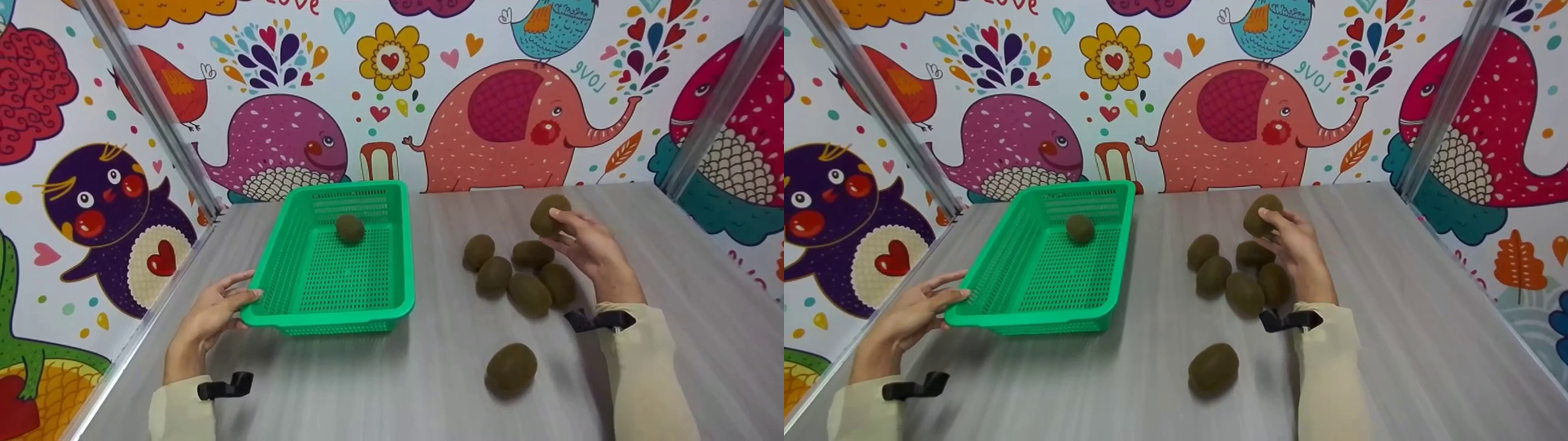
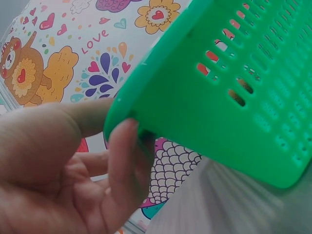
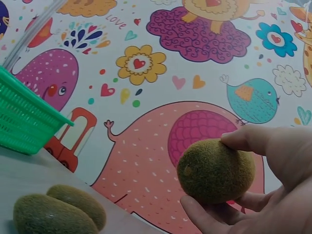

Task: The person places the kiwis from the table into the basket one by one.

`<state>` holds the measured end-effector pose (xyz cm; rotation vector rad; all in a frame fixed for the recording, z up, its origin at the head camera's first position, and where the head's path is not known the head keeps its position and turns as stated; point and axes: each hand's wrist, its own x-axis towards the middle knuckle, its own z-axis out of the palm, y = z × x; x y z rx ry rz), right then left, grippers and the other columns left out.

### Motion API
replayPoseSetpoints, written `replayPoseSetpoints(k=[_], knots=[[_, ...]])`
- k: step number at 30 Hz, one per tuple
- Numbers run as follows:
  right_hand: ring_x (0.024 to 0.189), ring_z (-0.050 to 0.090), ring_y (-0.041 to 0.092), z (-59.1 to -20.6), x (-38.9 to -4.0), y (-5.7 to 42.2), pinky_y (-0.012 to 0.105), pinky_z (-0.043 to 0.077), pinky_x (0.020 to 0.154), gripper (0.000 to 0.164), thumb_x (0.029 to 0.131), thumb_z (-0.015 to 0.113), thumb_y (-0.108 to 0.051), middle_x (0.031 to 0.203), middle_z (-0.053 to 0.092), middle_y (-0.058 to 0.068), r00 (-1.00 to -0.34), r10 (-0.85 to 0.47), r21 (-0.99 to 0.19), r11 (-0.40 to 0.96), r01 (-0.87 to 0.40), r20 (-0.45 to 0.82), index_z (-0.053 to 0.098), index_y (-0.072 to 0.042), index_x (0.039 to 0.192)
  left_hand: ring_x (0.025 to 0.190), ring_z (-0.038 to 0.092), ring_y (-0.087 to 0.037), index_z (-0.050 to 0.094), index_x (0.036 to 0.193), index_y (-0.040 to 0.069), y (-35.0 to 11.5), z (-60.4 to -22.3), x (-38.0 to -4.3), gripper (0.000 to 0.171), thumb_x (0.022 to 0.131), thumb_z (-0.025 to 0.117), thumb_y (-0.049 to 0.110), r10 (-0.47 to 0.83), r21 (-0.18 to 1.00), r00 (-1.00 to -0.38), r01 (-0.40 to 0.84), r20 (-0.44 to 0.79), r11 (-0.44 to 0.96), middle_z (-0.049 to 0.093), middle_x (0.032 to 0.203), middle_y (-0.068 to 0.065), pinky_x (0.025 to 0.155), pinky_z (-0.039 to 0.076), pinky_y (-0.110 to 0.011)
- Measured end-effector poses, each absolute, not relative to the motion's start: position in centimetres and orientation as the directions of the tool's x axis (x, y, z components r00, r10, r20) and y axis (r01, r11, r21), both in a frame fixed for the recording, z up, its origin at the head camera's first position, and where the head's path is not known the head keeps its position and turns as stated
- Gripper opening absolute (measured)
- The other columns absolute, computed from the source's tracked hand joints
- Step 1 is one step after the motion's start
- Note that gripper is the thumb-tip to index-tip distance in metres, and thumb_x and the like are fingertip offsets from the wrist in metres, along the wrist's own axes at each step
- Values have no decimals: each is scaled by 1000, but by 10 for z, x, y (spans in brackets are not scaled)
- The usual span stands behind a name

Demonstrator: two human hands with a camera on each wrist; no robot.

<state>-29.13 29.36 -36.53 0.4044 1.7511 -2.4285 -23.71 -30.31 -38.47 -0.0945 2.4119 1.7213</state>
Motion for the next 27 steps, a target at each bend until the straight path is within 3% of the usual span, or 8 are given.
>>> replayPoseSetpoints(k=[4,11,18,27], knots=[[137,37,24,-368,-293,283,40,39,115,73,91,73,-36,130,41,-4,-966,36,-932,-276,235,-254,29,-18,146,72,66,-7,32,154,3,-303,-385,-237,69,98,66,26,58,937,-982,-155,-181,312,69,111,0,59,58,-25],[140,40,28,-367,-294,266,40,41,115,93,93,71,-38,153,29,8,-967,0,-939,-239,246,-253,11,-14,159,73,68,-9,33,154,5,-303,-384,-238,69,98,66,29,47,934,-978,-178,-202,311,69,114,-1,62,59,-26],[142,39,30,-357,-291,243,40,40,116,91,94,71,-35,160,24,11,-971,-35,-942,-237,239,-237,14,-15,161,70,67,-8,33,154,5,-304,-383,-239,68,98,66,26,55,936,-977,-178,-204,303,70,109,3,60,59,-26],[142,41,32,-343,-296,214,38,45,113,85,96,68,-34,157,29,12,-972,-98,-952,-200,230,-214,16,-13,160,70,67,-8,30,155,4,-303,-384,-239,70,98,66,25,69,941,-979,-166,-194,293,70,111,0,60,59,-26]])
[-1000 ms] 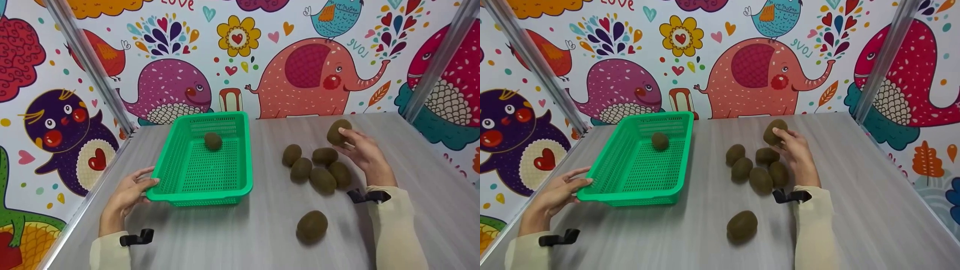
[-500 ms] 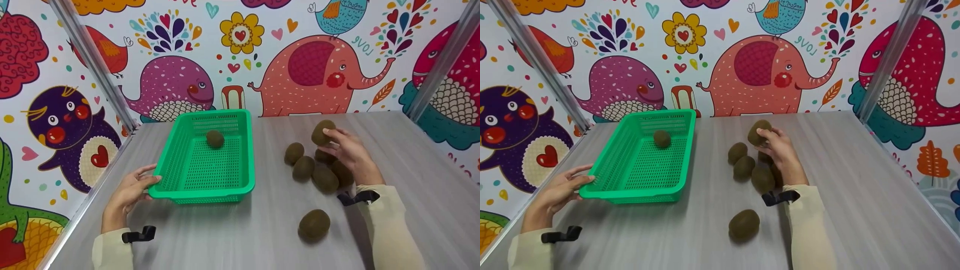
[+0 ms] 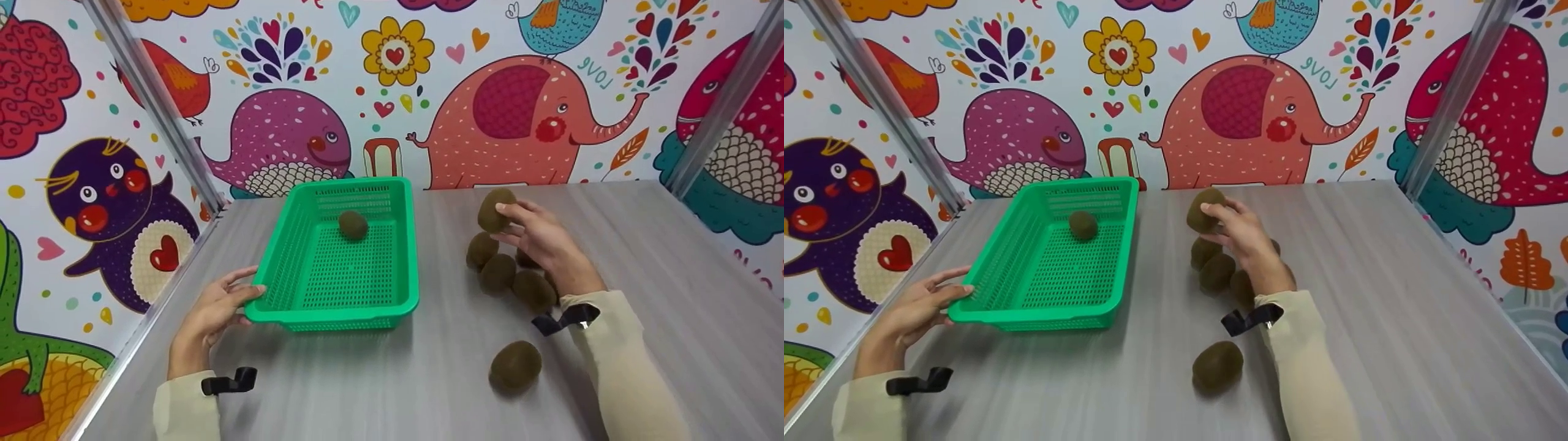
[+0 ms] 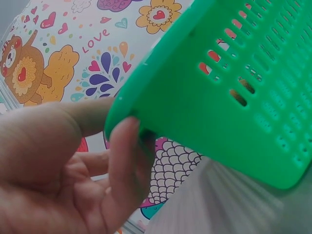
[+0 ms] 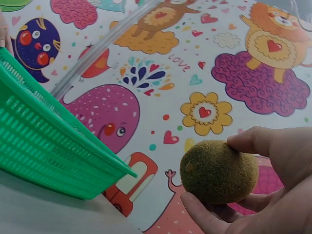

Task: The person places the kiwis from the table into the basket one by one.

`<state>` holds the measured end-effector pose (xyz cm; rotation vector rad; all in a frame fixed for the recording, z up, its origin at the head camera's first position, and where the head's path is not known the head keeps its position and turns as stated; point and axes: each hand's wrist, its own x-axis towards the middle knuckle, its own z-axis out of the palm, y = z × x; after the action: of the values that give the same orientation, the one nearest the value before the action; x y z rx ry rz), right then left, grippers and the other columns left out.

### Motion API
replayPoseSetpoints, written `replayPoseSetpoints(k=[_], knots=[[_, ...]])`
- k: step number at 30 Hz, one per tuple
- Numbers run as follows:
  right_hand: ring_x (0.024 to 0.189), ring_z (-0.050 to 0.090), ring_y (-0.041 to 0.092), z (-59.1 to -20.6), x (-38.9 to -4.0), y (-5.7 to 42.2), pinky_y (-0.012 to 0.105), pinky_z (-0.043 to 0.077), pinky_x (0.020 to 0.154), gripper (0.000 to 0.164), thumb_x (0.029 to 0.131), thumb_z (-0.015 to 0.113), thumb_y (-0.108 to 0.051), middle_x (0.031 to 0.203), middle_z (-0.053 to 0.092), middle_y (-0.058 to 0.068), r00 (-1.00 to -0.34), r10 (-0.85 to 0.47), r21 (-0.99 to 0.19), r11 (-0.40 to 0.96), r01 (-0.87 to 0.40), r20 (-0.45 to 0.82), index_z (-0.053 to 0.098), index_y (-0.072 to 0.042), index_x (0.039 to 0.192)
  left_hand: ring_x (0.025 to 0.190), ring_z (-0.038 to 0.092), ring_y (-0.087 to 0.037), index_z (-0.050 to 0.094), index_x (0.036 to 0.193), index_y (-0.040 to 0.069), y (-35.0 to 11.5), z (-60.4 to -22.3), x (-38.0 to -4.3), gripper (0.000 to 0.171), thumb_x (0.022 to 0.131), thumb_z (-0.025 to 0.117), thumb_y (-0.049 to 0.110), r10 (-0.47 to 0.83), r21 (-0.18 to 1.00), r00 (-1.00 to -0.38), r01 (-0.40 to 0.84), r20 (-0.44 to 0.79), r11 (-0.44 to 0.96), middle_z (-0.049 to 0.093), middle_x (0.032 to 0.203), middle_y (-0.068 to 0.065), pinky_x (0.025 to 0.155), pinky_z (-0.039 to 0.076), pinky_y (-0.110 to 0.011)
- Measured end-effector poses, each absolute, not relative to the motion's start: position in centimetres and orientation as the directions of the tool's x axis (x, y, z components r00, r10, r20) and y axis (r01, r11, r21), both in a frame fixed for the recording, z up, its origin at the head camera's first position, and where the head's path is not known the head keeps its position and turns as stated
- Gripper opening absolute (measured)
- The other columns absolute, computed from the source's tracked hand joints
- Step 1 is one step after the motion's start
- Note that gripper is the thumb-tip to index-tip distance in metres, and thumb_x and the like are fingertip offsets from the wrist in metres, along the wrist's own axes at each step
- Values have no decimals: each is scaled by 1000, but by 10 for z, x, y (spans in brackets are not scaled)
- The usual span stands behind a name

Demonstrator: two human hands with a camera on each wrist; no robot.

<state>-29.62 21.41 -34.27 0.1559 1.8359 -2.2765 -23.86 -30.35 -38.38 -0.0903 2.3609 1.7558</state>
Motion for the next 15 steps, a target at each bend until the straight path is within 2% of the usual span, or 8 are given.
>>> replayPoseSetpoints(k=[9,15], knots=[[139,43,31,-331,-301,185,43,42,116,67,101,60,-26,152,37,13,-978,-92,-962,-184,201,-186,24,-7,154,73,68,-9,34,153,6,-304,-385,-238,66,98,65,27,41,933,-981,-165,-188,321,69,114,-4,62,59,-27],[137,44,29,-326,-305,172,42,45,114,62,101,60,-25,149,38,11,-974,-111,-943,-249,220,-198,28,-5,151,74,68,-10,34,153,6,-303,-385,-238,66,99,65,27,45,934,-981,-166,-190,316,69,114,-4,63,59,-27]])
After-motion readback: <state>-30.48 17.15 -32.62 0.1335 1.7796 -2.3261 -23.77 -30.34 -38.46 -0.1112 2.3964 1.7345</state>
